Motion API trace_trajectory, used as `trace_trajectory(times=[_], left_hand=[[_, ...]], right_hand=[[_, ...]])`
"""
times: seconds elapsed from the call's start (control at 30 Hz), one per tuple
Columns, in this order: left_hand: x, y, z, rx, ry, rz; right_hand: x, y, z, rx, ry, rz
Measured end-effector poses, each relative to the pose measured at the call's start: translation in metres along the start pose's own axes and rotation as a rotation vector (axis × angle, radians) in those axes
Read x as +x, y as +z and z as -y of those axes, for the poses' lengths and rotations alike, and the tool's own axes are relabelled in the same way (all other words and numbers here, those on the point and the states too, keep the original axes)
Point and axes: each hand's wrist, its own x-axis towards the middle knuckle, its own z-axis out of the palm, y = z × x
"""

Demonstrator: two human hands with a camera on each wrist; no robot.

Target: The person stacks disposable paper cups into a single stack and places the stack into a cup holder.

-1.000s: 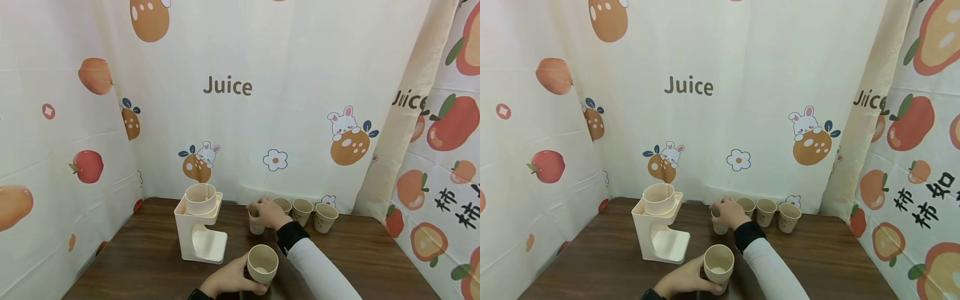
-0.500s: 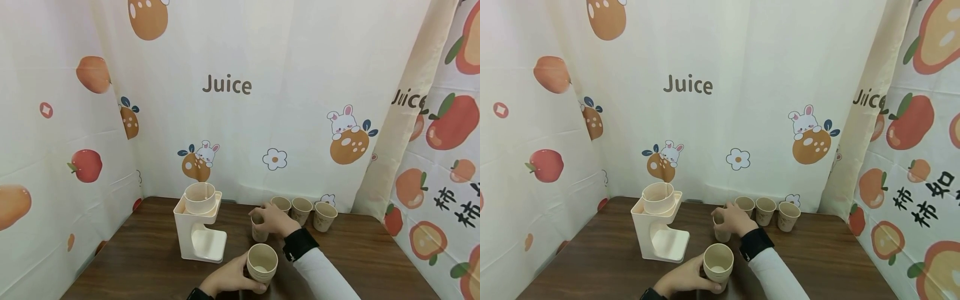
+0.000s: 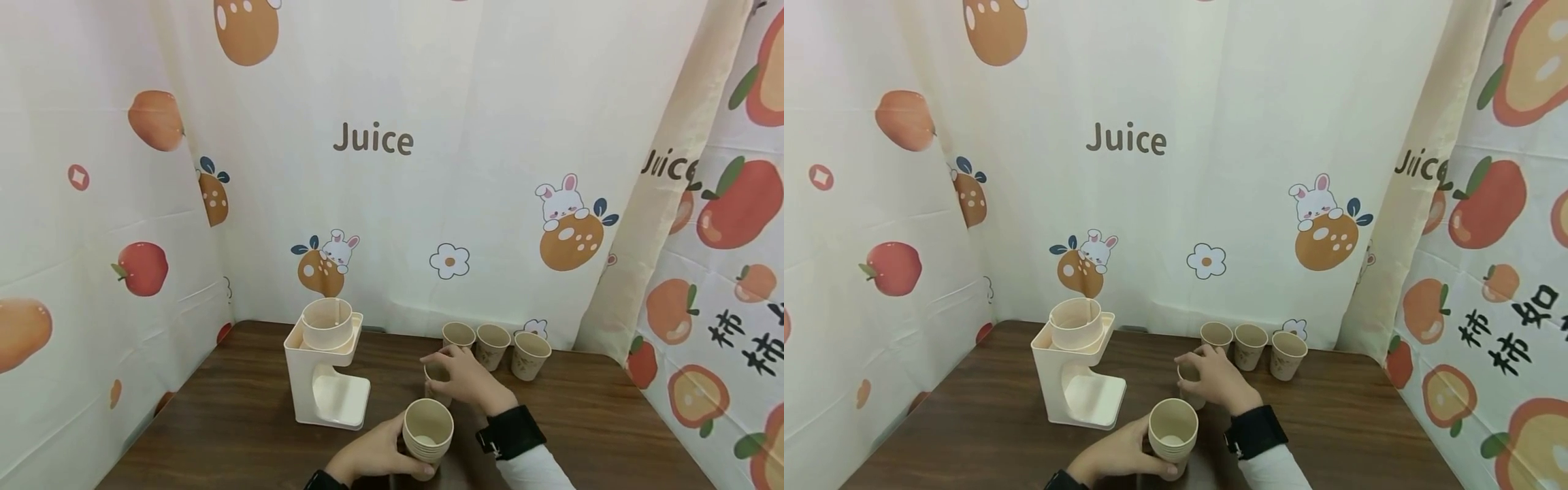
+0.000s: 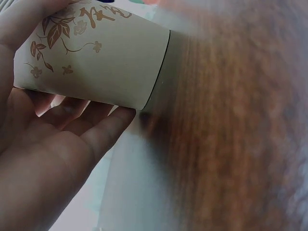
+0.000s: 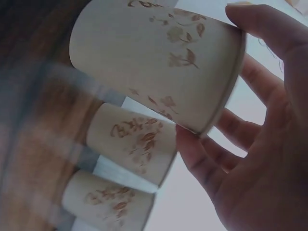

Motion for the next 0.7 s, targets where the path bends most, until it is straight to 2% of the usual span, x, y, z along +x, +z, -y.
trace_trajectory(times=[0.17,0.4,0.7], left_hand=[[0.0,-0.001,0.0,0.01,-0.01,0.002],[-0.001,0.0,-0.001,0.016,-0.027,-0.008],[-0.001,0.0,-0.003,0.012,-0.016,-0.005]], right_hand=[[-0.013,0.002,-0.005,0.032,0.032,-0.038],[-0.024,0.001,-0.009,0.026,0.019,-0.07],[-0.032,0.003,-0.012,0.012,0.019,-0.134]])
